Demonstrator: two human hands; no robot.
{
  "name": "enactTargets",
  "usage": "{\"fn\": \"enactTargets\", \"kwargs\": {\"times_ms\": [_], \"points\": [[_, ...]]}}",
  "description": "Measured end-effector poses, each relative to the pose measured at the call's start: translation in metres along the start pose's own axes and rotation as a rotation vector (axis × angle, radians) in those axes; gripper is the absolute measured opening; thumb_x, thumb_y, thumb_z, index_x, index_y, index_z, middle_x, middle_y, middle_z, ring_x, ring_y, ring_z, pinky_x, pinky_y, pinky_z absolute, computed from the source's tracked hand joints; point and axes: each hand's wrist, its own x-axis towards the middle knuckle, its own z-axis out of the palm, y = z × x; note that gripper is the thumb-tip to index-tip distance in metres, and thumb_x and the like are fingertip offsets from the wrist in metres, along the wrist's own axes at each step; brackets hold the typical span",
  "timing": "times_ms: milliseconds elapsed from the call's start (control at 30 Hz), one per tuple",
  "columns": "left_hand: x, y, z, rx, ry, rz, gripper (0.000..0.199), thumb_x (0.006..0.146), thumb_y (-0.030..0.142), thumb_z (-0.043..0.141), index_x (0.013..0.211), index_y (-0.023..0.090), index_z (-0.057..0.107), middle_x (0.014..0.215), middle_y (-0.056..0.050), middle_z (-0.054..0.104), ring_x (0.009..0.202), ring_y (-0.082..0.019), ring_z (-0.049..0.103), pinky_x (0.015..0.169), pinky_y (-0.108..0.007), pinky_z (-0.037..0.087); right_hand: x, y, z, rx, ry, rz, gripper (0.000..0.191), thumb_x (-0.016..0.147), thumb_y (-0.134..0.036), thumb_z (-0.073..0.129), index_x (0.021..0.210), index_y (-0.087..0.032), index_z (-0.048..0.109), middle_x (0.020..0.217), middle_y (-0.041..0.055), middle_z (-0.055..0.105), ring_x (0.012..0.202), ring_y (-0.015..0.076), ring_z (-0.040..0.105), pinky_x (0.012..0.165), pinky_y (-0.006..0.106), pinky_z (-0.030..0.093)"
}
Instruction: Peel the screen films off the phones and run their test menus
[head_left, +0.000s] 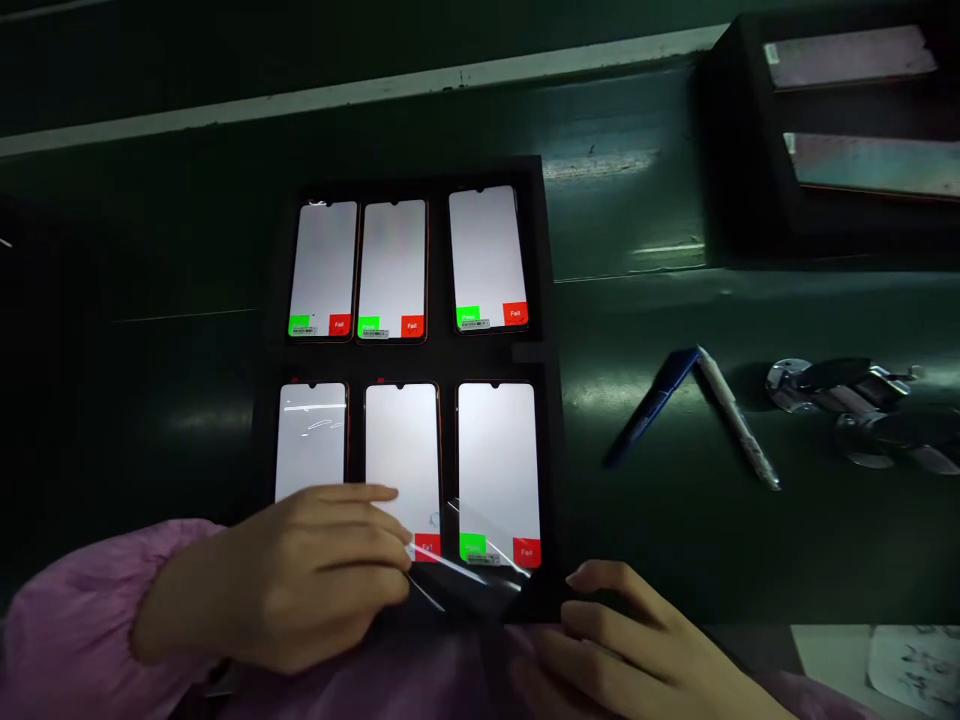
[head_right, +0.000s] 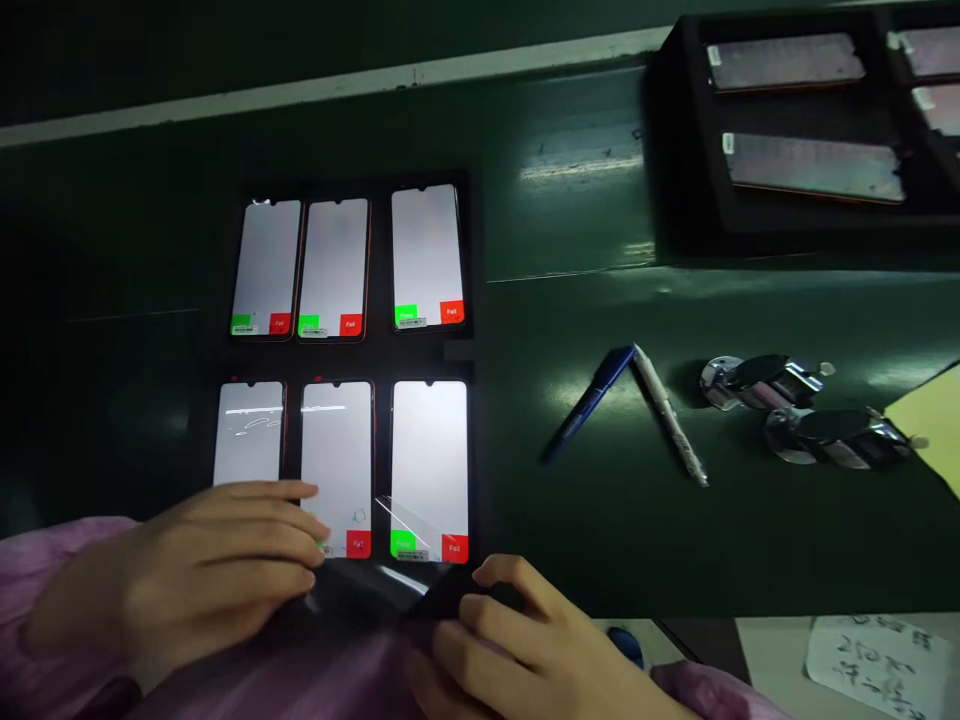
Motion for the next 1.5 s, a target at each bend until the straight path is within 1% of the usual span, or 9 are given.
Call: {"fn": "enactTargets", "kwargs": {"times_ms": [133,400,467,567,667,800,1033,1367,1500], "points": [[0.004,-0.023,-0.017,0.059,0.014,-0.035,0.019,0.095,0.004,0.061,0.102,0.018,0.071,0.104,-0.001,0.080,0.107,-0.015,0.075,0.123,-0.038,0.045,0.007,0.008,0.000,-0.175,-0.036,0.011,0.033,0.107,-0.007,0.045,0.110,-0.018,0.076,0.095,-0.0029,0.077,0.088,0.0117,0.065,0.099,0.038,0.047],[0.013,-0.044,-0.017,0.087,0.032,-0.064,0.022,0.096,0.003,0.063,0.107,0.021,0.069,0.103,-0.001,0.074,0.101,-0.017,0.069,0.112,-0.047,0.045,0.009,0.019,0.001,-0.236,0.005,0.006,0.032,0.108,-0.007,0.043,0.108,-0.013,0.074,0.096,-0.0013,0.078,0.090,0.0108,0.065,0.099,0.037,0.047],[0.013,-0.048,-0.016,0.179,0.056,-0.101,0.023,0.097,0.006,0.063,0.115,0.020,0.068,0.105,-0.004,0.073,0.101,-0.019,0.068,0.108,-0.048,0.046,0.015,0.027,0.001,-0.264,0.010,-0.024,0.031,0.107,-0.007,0.043,0.105,-0.015,0.074,0.093,-0.0013,0.077,0.085,0.0120,0.064,0.096,0.038,0.047],[0.012,-0.056,-0.017,0.532,0.086,-0.289,0.025,0.102,0.020,0.062,0.125,0.016,0.068,0.106,-0.010,0.070,0.099,-0.028,0.065,0.092,-0.052,0.048,0.034,0.050,-0.001,-0.272,0.007,-0.022,0.026,0.103,-0.007,0.049,0.103,-0.019,0.071,0.087,-0.0013,0.074,0.077,0.0140,0.059,0.089,0.039,0.045],[0.011,-0.061,-0.017,0.807,0.074,-0.476,0.031,0.105,0.033,0.058,0.126,0.016,0.072,0.110,-0.016,0.068,0.102,-0.037,0.061,0.084,-0.055,0.044,0.061,0.079,-0.002,-0.396,0.058,0.119,0.013,0.102,-0.012,0.057,0.099,-0.021,0.065,0.094,0.0018,0.075,0.081,0.0180,0.056,0.079,0.038,0.038],[0.011,-0.061,-0.014,0.767,0.077,-0.520,0.030,0.107,0.036,0.054,0.117,0.020,0.077,0.118,-0.016,0.067,0.111,-0.039,0.057,0.085,-0.056,0.040,0.086,0.100,0.002,-0.546,0.114,0.335,0.013,0.108,-0.026,0.049,0.101,-0.021,0.059,0.086,0.0036,0.075,0.085,0.0232,0.058,0.079,0.040,0.032],[0.014,-0.061,-0.011,0.673,0.105,-0.592,0.030,0.104,0.040,0.057,0.119,0.024,0.078,0.124,-0.015,0.066,0.120,-0.041,0.056,0.093,-0.058,0.038,0.091,0.097,0.006,-0.308,0.246,0.473,0.012,0.106,-0.031,0.048,0.109,-0.023,0.057,0.096,0.0060,0.077,0.095,0.0272,0.068,0.087,0.045,0.040],[0.020,-0.059,-0.009,0.575,0.262,-0.501,0.017,0.100,0.028,0.063,0.092,0.028,0.078,0.105,-0.006,0.075,0.114,-0.033,0.062,0.098,-0.057,0.038,0.086,0.098,0.010,-0.280,0.270,0.516,0.011,0.104,-0.033,0.048,0.107,-0.025,0.055,0.099,0.0063,0.078,0.101,0.0290,0.070,0.092,0.051,0.041],[0.017,-0.036,-0.003,0.429,0.100,-0.260,0.014,0.101,0.020,0.063,0.097,0.025,0.075,0.090,0.002,0.076,0.095,-0.023,0.070,0.106,-0.054,0.036,0.084,0.098,0.009,-0.271,0.273,0.530,0.009,0.105,-0.033,0.048,0.108,-0.026,0.055,0.100,0.0046,0.077,0.091,0.0258,0.071,0.094,0.051,0.043]]}}
